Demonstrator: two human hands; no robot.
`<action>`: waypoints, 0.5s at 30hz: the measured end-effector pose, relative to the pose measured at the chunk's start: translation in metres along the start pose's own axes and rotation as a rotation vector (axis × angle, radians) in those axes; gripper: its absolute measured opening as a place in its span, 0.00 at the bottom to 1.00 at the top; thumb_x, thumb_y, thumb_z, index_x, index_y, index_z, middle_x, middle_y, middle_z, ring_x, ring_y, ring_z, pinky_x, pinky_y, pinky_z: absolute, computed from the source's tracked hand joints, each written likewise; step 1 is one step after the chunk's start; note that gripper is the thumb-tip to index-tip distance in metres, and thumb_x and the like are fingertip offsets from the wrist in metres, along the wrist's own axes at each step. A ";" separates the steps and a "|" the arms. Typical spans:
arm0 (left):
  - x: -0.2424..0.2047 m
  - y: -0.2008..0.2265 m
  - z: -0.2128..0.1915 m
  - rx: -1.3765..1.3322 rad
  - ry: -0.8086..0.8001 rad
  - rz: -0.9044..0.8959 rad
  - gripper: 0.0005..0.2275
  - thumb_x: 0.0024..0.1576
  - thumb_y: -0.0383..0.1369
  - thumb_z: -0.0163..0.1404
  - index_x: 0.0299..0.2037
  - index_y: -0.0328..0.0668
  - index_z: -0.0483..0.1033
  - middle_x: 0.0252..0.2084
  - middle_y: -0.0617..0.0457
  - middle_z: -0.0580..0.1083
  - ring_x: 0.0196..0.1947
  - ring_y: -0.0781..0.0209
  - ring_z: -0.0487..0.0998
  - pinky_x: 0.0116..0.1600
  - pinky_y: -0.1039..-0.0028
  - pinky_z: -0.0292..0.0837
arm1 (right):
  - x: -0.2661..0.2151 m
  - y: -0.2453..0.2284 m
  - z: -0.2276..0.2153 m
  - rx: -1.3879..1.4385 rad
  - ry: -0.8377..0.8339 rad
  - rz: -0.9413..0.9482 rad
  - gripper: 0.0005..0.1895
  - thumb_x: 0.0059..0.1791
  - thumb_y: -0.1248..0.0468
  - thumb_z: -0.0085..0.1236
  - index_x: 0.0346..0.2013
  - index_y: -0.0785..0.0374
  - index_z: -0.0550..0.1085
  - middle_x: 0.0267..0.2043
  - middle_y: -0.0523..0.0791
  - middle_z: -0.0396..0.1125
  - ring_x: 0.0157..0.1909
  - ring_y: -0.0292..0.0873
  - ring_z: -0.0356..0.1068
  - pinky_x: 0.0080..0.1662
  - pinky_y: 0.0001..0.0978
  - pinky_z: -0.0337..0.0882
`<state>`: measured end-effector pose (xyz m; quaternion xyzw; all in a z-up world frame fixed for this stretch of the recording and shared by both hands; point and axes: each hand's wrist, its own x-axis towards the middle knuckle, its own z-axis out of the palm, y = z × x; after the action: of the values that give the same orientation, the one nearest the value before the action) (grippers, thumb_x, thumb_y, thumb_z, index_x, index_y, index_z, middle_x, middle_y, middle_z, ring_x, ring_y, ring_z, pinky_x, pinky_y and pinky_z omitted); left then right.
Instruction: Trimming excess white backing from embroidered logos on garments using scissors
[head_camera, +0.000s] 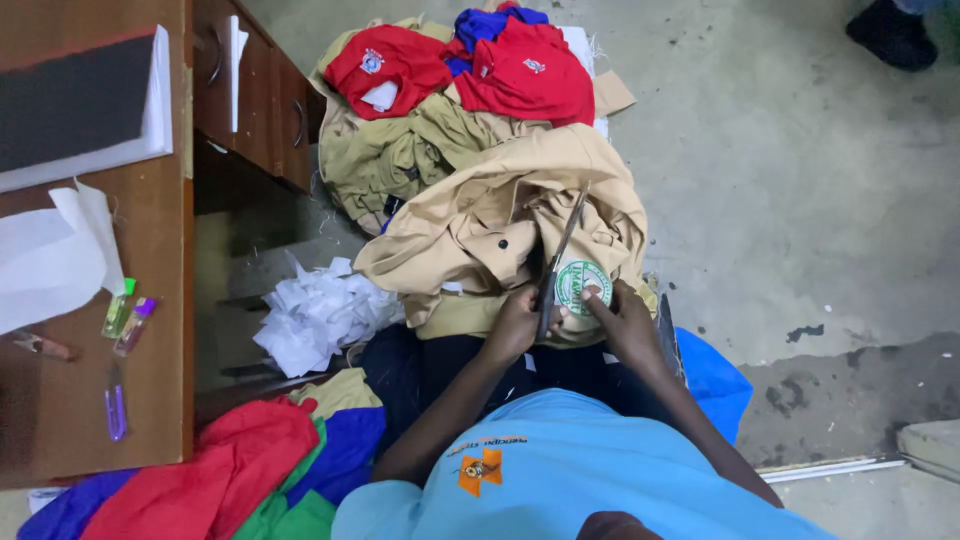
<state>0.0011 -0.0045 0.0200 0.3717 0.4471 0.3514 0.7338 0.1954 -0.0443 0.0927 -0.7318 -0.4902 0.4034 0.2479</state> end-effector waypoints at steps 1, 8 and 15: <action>0.004 -0.011 -0.005 0.001 0.001 0.004 0.16 0.51 0.30 0.70 0.40 0.30 0.75 0.27 0.44 0.77 0.25 0.57 0.83 0.29 0.75 0.82 | 0.004 0.014 0.009 0.001 0.001 -0.004 0.36 0.53 0.35 0.59 0.36 0.69 0.69 0.32 0.63 0.67 0.44 0.72 0.71 0.48 0.62 0.66; 0.008 0.008 -0.022 0.220 0.114 0.212 0.13 0.51 0.28 0.70 0.37 0.32 0.78 0.24 0.46 0.75 0.25 0.59 0.80 0.27 0.74 0.78 | 0.006 0.022 0.018 0.344 -0.116 -0.055 0.29 0.55 0.53 0.63 0.15 0.62 0.66 0.12 0.44 0.60 0.20 0.41 0.60 0.31 0.34 0.63; 0.023 0.008 -0.030 0.326 -0.059 0.158 0.12 0.54 0.29 0.65 0.45 0.32 0.80 0.33 0.39 0.80 0.36 0.51 0.82 0.42 0.64 0.80 | 0.007 0.039 0.006 0.419 -0.397 -0.118 0.30 0.57 0.61 0.58 0.11 0.61 0.63 0.06 0.42 0.53 0.12 0.32 0.51 0.22 0.21 0.52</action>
<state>-0.0194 0.0255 0.0084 0.5297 0.4459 0.3199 0.6468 0.2125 -0.0536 0.0573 -0.5414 -0.4770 0.6161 0.3159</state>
